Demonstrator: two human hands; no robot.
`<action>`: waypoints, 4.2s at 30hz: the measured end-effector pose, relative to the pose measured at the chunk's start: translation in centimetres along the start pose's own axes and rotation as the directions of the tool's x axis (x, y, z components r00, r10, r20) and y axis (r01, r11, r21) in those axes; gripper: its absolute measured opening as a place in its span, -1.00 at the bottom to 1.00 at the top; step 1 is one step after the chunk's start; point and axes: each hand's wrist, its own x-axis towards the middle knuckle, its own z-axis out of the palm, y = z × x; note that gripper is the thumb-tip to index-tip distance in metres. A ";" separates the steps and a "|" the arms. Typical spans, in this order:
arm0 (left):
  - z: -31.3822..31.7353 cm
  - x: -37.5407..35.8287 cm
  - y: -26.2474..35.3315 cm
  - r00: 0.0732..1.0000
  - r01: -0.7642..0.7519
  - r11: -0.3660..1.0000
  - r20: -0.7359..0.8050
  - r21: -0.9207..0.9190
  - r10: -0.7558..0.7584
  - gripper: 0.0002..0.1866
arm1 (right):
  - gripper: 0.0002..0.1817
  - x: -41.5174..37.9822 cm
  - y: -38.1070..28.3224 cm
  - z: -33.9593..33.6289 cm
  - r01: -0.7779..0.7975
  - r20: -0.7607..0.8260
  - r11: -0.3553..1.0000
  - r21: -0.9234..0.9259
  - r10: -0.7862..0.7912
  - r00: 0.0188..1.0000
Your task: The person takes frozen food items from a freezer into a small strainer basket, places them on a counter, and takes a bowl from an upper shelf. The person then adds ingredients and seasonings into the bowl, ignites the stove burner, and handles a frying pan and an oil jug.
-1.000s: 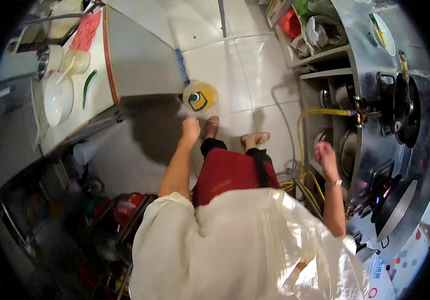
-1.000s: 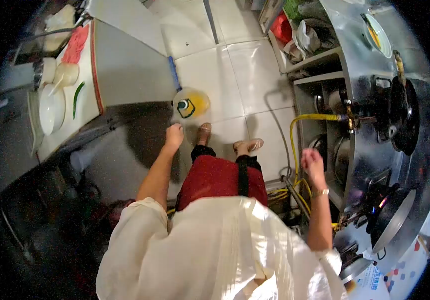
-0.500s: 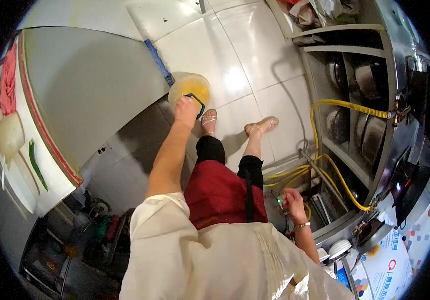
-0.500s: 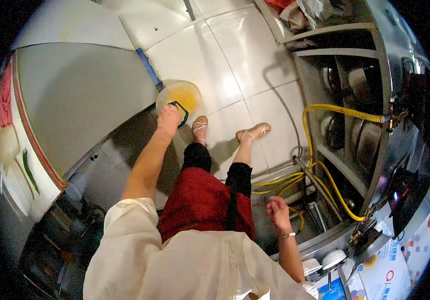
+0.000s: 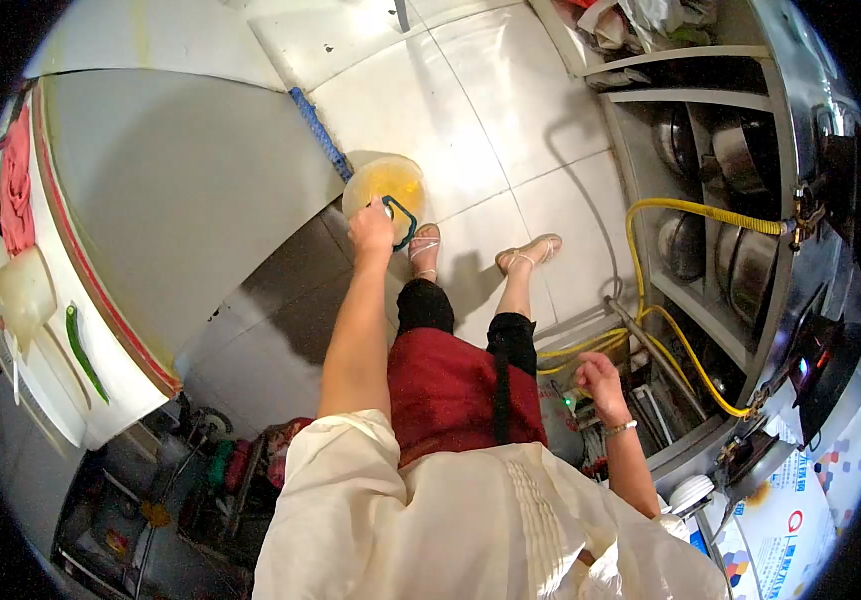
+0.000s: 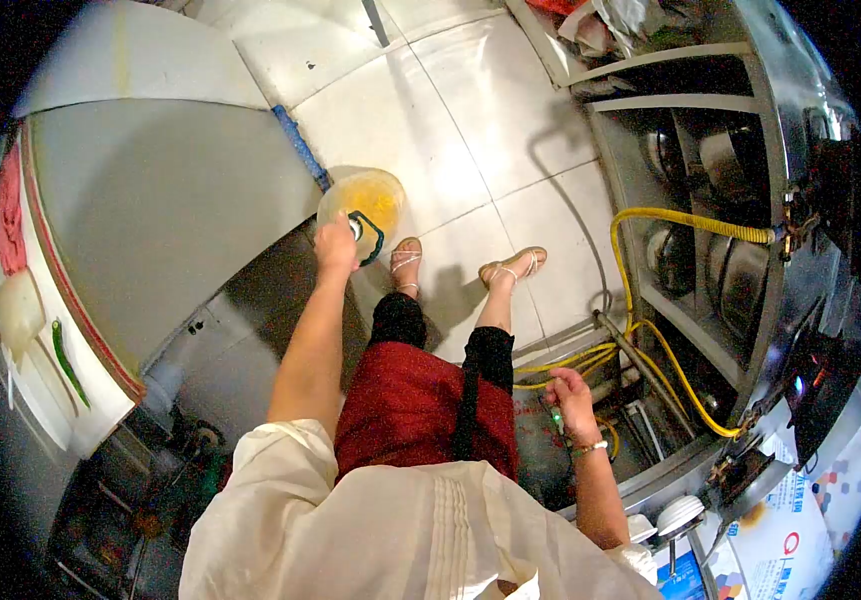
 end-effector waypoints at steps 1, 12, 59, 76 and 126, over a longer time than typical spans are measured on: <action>-0.5 -1.3 0.8 0.990 0.010 0.992 -0.139 0.126 0.007 -0.65 | -0.81 0.1 0.0 0.2 -0.007 0.020 1.000 0.012 0.006 1.000; -0.7 -0.2 -1.9 0.858 -0.440 0.710 0.026 0.550 0.512 -0.73 | -0.82 0.9 -2.2 -0.3 0.025 0.024 1.000 -0.015 -0.025 0.999; -5.1 -73.4 39.5 -0.579 -0.410 0.398 0.572 -0.821 0.581 -0.61 | -0.15 -13.4 0.3 -18.9 0.346 -0.594 -0.576 0.741 -0.319 0.739; 7.5 -69.1 50.1 -0.795 -0.377 0.092 0.373 -0.922 0.479 -0.63 | -0.46 -19.5 -8.2 -12.4 0.736 -0.724 -0.503 0.453 0.274 0.633; 9.3 -64.9 61.4 -0.751 -0.453 0.276 0.530 -0.847 0.393 -0.68 | -0.44 -19.1 -17.0 -15.4 0.800 -0.702 -0.493 0.342 0.432 0.566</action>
